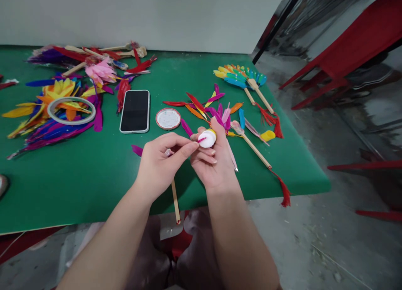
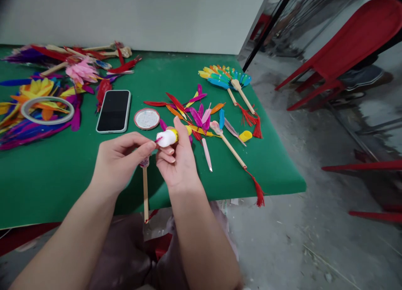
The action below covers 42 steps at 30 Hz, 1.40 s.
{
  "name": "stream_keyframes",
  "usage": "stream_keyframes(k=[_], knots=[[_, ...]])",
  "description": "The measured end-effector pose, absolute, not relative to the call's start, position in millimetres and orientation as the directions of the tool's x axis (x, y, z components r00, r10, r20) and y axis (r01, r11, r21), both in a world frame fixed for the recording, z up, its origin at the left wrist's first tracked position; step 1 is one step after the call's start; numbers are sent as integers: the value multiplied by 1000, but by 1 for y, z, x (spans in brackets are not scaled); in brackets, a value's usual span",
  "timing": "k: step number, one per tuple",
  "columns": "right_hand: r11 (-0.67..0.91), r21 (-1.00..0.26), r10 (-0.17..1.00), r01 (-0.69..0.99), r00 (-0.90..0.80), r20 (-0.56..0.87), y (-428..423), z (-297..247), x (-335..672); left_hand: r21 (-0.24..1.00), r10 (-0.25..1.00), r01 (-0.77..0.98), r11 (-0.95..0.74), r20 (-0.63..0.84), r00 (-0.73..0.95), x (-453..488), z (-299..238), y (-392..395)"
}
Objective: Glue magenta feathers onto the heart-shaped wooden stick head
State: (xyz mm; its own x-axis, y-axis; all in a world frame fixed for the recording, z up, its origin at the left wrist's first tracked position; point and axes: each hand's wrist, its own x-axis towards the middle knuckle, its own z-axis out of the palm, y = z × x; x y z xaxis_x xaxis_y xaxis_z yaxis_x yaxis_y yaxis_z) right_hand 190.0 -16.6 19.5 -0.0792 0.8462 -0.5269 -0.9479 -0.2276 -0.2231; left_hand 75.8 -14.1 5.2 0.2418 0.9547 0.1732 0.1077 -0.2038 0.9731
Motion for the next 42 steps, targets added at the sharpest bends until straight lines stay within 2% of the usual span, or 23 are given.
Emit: stream_keyframes(k=[13, 22, 30, 37, 42], knots=[[-217, -260, 845, -941, -47, -533, -16, 19, 190, 957, 942, 131, -260, 222, 251, 76, 7, -17], [-223, -229, 841, -947, -68, -537, -16, 22, 190, 958, 956, 146, -248, 217, 197, 77, 5, -16], [-190, -268, 842, -945, -17, -539, -15, 19, 190, 935, 930, 187, -301, 244, 275, 77, 11, -18], [-220, -250, 847, -943, -57, -529, -16, 21, 188, 950, 954, 172, -259, 223, 202, 77, 7, -16], [-202, -263, 844, -943, -32, -535, -15, 19, 189, 928, 928, 203, -314, 255, 270, 76, 11, -17]])
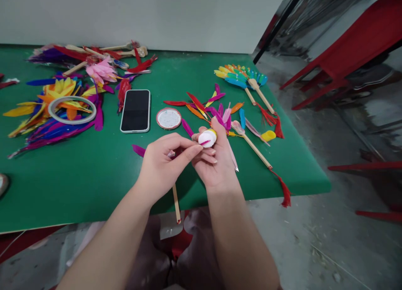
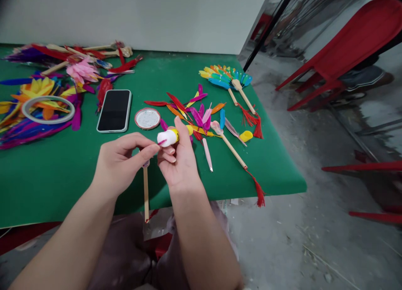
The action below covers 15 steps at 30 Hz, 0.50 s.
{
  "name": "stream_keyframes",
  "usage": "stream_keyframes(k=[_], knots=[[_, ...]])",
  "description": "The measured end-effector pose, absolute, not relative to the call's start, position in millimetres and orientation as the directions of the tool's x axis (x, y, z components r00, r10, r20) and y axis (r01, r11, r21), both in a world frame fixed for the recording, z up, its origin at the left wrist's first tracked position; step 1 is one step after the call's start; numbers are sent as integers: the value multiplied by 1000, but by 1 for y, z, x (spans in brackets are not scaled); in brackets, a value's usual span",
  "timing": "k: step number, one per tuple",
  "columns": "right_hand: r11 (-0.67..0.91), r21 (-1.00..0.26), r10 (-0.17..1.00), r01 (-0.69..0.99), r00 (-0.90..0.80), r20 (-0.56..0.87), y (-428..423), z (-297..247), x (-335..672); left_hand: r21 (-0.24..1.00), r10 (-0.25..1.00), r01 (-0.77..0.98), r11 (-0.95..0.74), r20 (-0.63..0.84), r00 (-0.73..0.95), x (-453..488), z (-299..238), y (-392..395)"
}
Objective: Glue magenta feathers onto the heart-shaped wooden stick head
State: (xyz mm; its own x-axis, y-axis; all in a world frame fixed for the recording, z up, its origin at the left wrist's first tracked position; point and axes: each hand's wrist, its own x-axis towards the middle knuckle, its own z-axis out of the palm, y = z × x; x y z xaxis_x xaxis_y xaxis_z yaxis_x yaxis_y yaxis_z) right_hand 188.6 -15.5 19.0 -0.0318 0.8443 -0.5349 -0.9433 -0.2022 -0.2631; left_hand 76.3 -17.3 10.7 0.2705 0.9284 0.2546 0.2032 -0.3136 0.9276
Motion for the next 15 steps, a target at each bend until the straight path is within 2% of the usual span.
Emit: stream_keyframes(k=[10, 15], knots=[[-236, -294, 840, -926, -43, -540, -15, 21, 188, 932, 950, 229, -282, 237, 203, 75, 8, -15], [-216, -282, 836, -935, -28, -548, -15, 21, 188, 893, 918, 270, -360, 289, 270, 75, 12, -17]])
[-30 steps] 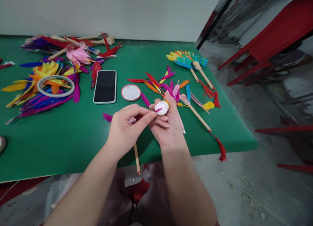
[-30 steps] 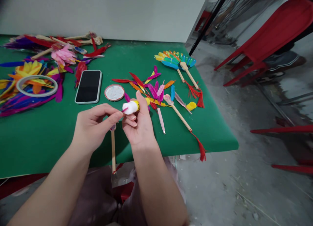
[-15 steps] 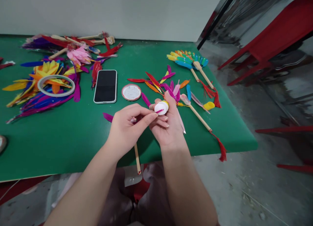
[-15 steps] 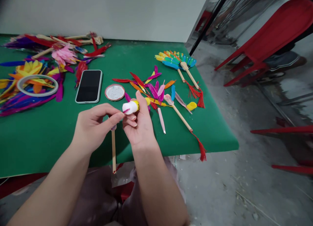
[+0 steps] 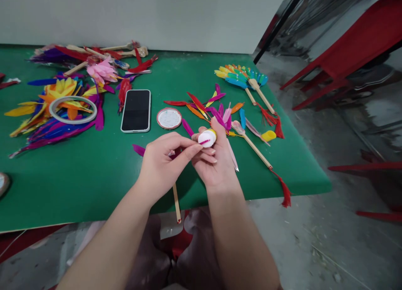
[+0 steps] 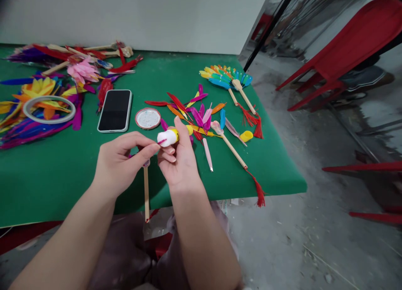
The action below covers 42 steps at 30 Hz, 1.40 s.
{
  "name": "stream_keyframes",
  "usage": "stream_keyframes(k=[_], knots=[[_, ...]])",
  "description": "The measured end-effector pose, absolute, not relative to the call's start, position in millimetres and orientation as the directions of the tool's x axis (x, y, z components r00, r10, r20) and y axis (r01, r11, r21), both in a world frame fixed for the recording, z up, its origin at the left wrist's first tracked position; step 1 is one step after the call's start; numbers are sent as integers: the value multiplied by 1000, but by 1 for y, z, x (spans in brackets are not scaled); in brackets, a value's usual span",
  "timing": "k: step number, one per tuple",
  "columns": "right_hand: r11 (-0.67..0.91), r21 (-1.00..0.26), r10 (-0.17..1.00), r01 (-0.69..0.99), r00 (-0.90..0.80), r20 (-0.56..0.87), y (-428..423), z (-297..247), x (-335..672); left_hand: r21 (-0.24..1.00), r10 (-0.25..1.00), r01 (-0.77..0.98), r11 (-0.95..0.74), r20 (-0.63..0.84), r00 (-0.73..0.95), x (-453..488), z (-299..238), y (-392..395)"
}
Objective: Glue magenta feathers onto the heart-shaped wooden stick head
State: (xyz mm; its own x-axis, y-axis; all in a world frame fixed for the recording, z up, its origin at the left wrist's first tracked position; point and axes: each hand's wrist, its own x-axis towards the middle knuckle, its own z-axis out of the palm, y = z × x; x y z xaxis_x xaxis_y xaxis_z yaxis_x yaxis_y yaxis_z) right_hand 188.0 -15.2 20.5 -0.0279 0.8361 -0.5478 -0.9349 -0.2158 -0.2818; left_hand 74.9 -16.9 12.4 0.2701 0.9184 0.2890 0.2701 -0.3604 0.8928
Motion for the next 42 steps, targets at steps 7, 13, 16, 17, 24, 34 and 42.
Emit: stream_keyframes(k=[7, 13, 16, 17, 24, 34, 42], knots=[[-219, -295, 841, -930, -27, -540, -16, 21, 188, 874, 924, 316, -369, 306, 231, 73, 12, -16], [-210, -317, 842, -925, -6, -540, -14, 19, 187, 865, 905, 302, -401, 323, 276, 74, 13, -16], [-207, -317, 847, -925, -7, -532, -14, 18, 188, 857, 901, 315, -407, 319, 295, 73, 13, -16], [-210, -317, 848, -925, -11, -529, -14, 18, 188, 859, 905, 321, -400, 315, 285, 72, 13, -16], [-226, -320, 844, -920, -21, -536, -15, 17, 186, 862, 916, 332, -382, 307, 258, 71, 14, -14], [-166, -460, 895, -873, 63, -442, -17, 14, 192, 932, 955, 233, -277, 239, 176, 65, 7, -11], [-99, -473, 945, -876, 66, -320, -26, 20, 206, 993, 958, -93, -67, 90, 274, 58, 5, -3]])
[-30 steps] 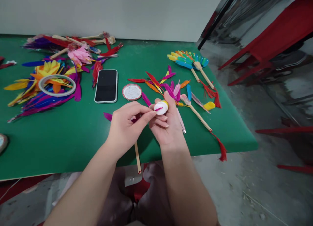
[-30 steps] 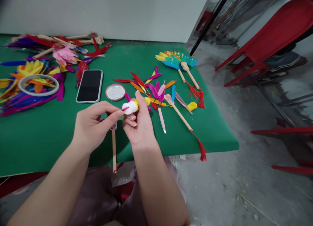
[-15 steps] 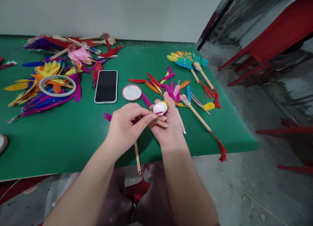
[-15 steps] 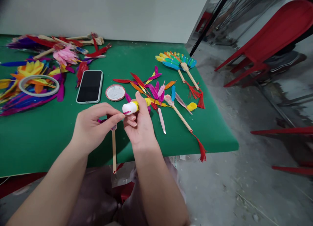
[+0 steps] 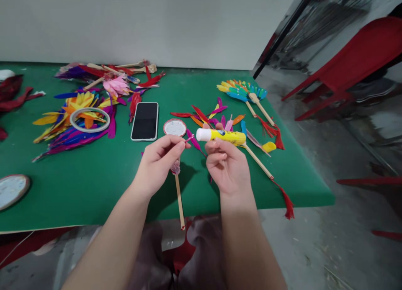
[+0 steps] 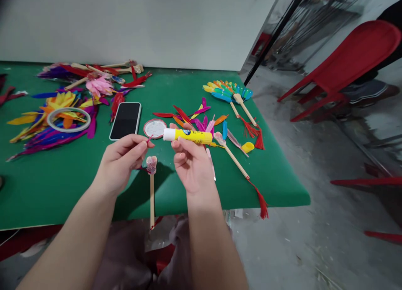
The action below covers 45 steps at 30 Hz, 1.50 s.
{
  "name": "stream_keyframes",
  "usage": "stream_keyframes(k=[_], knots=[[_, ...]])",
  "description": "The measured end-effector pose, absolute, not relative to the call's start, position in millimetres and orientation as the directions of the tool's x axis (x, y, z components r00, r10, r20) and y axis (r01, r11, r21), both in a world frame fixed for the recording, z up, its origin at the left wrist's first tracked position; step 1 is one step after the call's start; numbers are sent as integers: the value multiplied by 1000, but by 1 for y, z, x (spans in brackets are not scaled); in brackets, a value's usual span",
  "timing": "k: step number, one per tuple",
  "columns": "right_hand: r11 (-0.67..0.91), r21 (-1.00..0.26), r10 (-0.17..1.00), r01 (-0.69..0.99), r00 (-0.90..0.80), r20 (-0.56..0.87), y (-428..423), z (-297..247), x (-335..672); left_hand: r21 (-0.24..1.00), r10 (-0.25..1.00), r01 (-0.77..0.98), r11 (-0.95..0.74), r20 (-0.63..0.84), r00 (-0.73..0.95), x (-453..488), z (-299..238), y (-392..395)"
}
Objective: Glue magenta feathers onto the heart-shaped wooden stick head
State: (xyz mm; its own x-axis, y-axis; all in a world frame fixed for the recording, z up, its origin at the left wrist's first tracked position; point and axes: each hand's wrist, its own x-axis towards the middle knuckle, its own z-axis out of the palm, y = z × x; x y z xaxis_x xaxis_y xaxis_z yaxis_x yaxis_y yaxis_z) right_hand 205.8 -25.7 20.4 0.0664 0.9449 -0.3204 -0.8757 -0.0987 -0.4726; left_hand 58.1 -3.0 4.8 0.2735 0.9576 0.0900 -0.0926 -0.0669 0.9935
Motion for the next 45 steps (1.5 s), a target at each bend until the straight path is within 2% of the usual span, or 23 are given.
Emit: stream_keyframes(k=[5, 8, 12, 14, 17, 20, 25, 28, 32, 36, 40, 45], knots=[[-96, -601, 936, -793, 134, -326, -27, 24, 207, 986, 936, -166, -12, 70, 346, 55, 10, -5], [-86, -611, 947, -787, 127, -296, -25, 23, 204, 989, 926, -145, -17, 71, 371, 56, 11, -10], [-89, -577, 972, -812, 56, -229, -26, 22, 202, 991, 944, -51, -126, 136, 301, 60, 10, -16], [-69, -577, 978, -814, 58, -199, -27, 23, 202, 971, 948, 60, -232, 212, 236, 63, 9, -19], [-55, -591, 980, -804, 68, -185, -29, 26, 202, 841, 892, 298, -452, 415, 181, 66, 9, -22], [-46, -636, 981, -770, 86, -176, -30, 27, 199, 653, 770, 437, -619, 614, 174, 69, 11, -24], [2, -686, 979, -728, 141, -147, -30, 26, 195, 473, 624, 479, -740, 749, 224, 71, 15, -26], [26, -686, 970, -727, 185, -159, -29, 26, 195, 439, 594, 478, -761, 768, 239, 70, 18, -27], [19, -659, 961, -752, 195, -196, -29, 26, 198, 517, 652, 434, -738, 712, 260, 67, 20, -30], [-16, -619, 970, -785, 139, -202, -28, 26, 197, 687, 777, 369, -626, 590, 219, 65, 20, -30], [-52, -599, 979, -799, 79, -190, -29, 25, 194, 865, 876, 201, -460, 405, 263, 65, 20, -30], [-118, -546, 975, -829, 9, -224, -28, 25, 190, 941, 909, 63, -332, 301, 289, 67, 18, -29]])
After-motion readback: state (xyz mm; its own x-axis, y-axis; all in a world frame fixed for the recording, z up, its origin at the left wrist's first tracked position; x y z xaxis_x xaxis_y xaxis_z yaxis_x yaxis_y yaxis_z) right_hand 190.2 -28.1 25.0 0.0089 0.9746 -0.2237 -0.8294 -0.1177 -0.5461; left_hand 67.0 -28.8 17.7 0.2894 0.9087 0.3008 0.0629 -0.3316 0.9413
